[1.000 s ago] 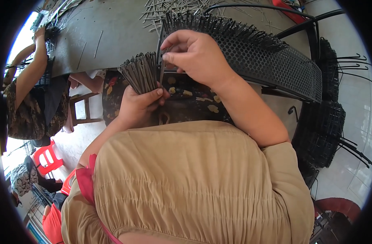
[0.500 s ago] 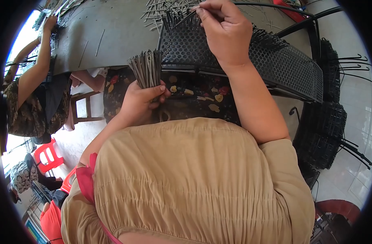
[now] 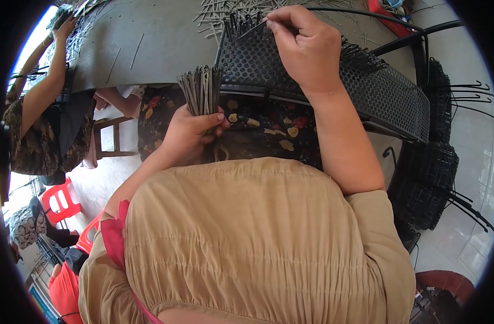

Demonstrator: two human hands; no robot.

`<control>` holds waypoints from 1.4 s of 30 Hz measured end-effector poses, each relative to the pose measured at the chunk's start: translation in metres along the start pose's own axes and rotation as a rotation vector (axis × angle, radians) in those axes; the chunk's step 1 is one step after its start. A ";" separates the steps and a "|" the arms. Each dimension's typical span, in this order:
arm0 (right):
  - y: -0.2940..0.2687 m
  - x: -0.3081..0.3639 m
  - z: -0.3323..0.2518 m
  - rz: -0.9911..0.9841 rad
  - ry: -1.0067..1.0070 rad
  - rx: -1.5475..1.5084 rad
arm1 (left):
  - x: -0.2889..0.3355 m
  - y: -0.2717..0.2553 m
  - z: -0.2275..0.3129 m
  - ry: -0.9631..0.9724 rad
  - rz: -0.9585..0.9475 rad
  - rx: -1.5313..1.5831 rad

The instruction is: The recorder picks up thin metal rods and manually inserts them into the holes of a perforated metal grid on a workbench.

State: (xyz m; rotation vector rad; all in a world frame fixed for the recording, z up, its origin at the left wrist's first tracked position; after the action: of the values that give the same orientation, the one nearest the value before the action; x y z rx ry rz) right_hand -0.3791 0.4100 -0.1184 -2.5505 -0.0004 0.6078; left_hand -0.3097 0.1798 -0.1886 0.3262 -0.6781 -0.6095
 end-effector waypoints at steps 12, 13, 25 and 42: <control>-0.012 -0.006 -0.004 -0.023 0.073 0.052 | -0.001 0.000 0.000 0.013 0.006 0.012; -0.013 -0.006 -0.004 -0.026 0.072 0.051 | -0.001 0.000 0.000 0.014 0.008 0.013; 0.023 -0.028 -0.015 -0.138 -0.278 0.378 | -0.003 -0.002 -0.003 0.034 0.022 -0.018; 0.022 -0.032 0.003 -0.045 -0.703 0.143 | -0.002 0.000 -0.002 0.057 0.050 -0.006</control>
State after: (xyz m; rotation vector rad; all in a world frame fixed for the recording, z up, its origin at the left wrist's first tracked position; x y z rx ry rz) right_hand -0.4118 0.3883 -0.1182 -2.0719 -0.2467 1.3922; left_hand -0.3096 0.1813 -0.1911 0.3185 -0.6280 -0.5524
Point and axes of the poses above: each hand's wrist, its own x-axis away from the middle knuckle, its own y-axis out of the palm, z = x × y, the point moved 2 cm from there along -x, towards the middle knuckle, and after that the axes turned 15 degrees about -z, right-handed, at the moved point
